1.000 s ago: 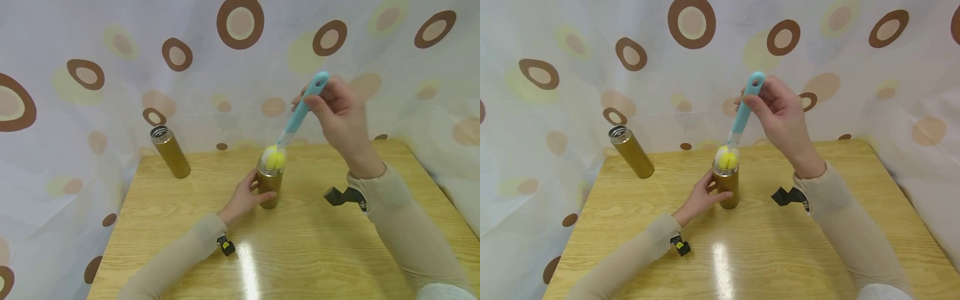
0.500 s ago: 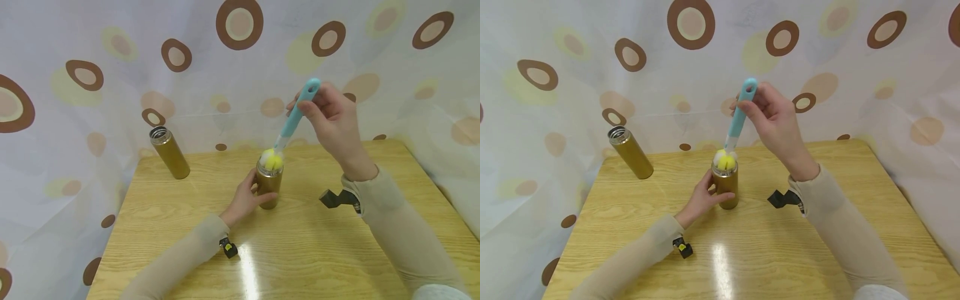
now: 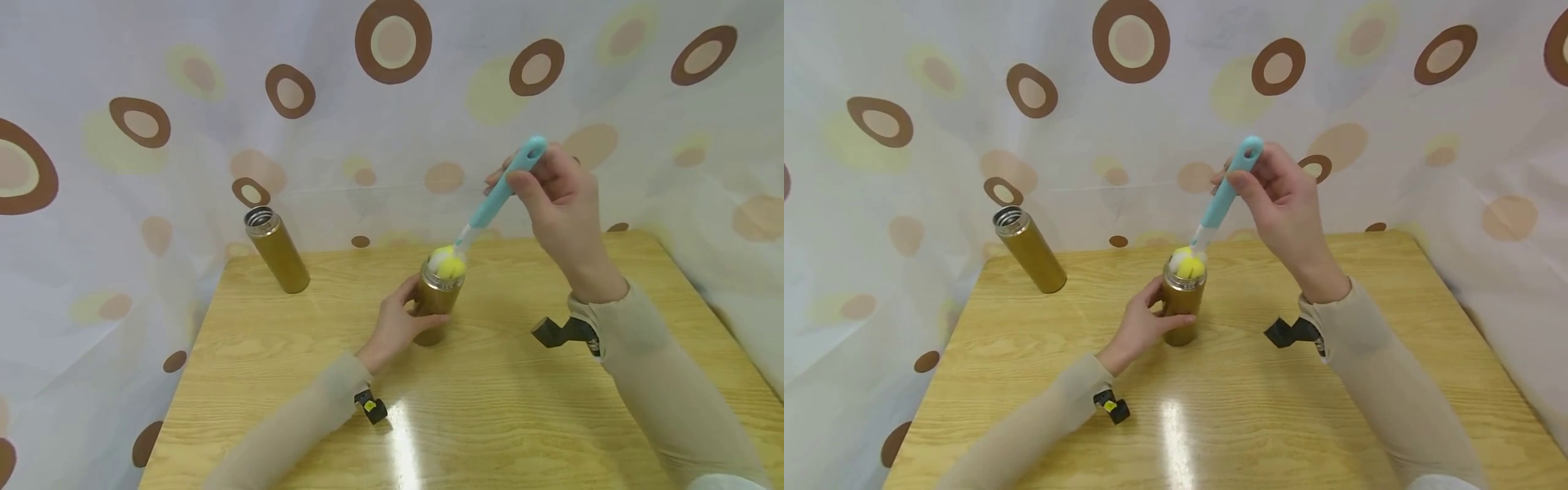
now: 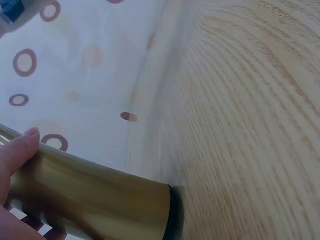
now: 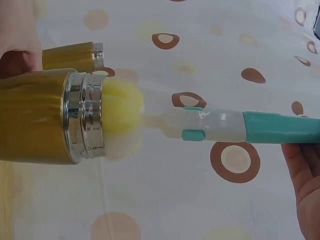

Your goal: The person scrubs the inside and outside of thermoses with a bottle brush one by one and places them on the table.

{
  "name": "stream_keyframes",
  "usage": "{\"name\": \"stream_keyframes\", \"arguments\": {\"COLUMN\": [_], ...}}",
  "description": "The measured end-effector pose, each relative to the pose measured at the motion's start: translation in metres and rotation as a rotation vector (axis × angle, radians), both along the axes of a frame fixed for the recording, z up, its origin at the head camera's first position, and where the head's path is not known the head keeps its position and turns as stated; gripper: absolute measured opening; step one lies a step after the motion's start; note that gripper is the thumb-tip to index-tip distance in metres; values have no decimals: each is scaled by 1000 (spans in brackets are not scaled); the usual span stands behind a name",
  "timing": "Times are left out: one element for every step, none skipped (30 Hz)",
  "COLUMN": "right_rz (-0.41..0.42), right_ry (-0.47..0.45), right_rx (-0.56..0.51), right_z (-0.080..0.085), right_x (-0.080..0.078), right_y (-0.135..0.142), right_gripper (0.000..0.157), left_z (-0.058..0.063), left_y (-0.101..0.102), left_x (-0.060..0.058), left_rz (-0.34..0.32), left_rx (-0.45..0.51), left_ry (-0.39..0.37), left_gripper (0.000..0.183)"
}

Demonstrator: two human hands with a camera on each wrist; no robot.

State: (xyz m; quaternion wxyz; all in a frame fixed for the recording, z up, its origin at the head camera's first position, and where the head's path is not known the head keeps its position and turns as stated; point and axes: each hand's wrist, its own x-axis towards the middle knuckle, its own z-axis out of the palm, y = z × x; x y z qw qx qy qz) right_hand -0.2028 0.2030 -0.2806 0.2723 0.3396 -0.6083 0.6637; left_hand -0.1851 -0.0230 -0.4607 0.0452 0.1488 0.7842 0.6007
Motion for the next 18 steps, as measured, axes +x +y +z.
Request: {"name": "stream_keyframes", "arguments": {"right_rz": [5, 11, 16, 21, 22, 22, 21, 19, 21, 24, 27, 31, 34, 36, 39, 39, 39, 38], "right_ry": [-6, -13, -22, -30, -36, -41, -44, -44, -44, -41, -38, -33, -29, -24, -21, -20, -20, -21], "right_rx": [-7, -14, -21, -28, -34, -40, -45, -47, -49, -50, -51, -51, -51, -48, -48, -47, -46, -45], "right_z": [0, 0, -1, 0, 0, 0, -1, -1, -1, -2, -2, -3, -3, -3, -4, -4, -4, -4], "right_x": [0, 1, 1, 1, 1, 1, 1, 1, 1, 1, 1, 0, 0, -1, -1, -1, -2, -2], "right_y": [1, 1, 2, 2, 2, 2, 1, 1, 1, 0, -1, -1, -2, -3, -3, -4, -4, -4], "right_gripper": [26, 24, 22, 20, 19, 17, 16, 16, 16, 17, 17, 18, 19, 20, 20, 20, 20, 20], "left_z": [2, 3, 4, 5, 7, 7, 8, 8, 8, 8, 8, 7, 7, 7, 7, 8, 9, 9], "left_y": [-1, -2, -4, -5, -5, -6, -7, -8, -8, -9, -10, -10, -11, -11, -12, -12, -12, -13], "left_x": [0, 0, 0, 0, 0, 0, 0, 0, 0, 0, 0, 0, 1, 1, 1, 2, 2, 2], "left_rz": [3, 7, 11, 14, 12, 8, 6, 4, 3, 2, 2, 1, 2, 2, 3, 4, 5, 5], "left_rx": [-12, -21, -28, -36, -37, -36, -36, -35, -33, -31, -26, -22, -21, -19, -16, -17, -19, -21], "left_ry": [10, 17, 25, 33, 36, 37, 38, 38, 38, 38, 35, 33, 34, 34, 34, 37, 38, 39], "left_gripper": [81, 81, 81, 81, 81, 81, 80, 80, 80, 80, 80, 80, 80, 80, 81, 81, 80, 80]}}
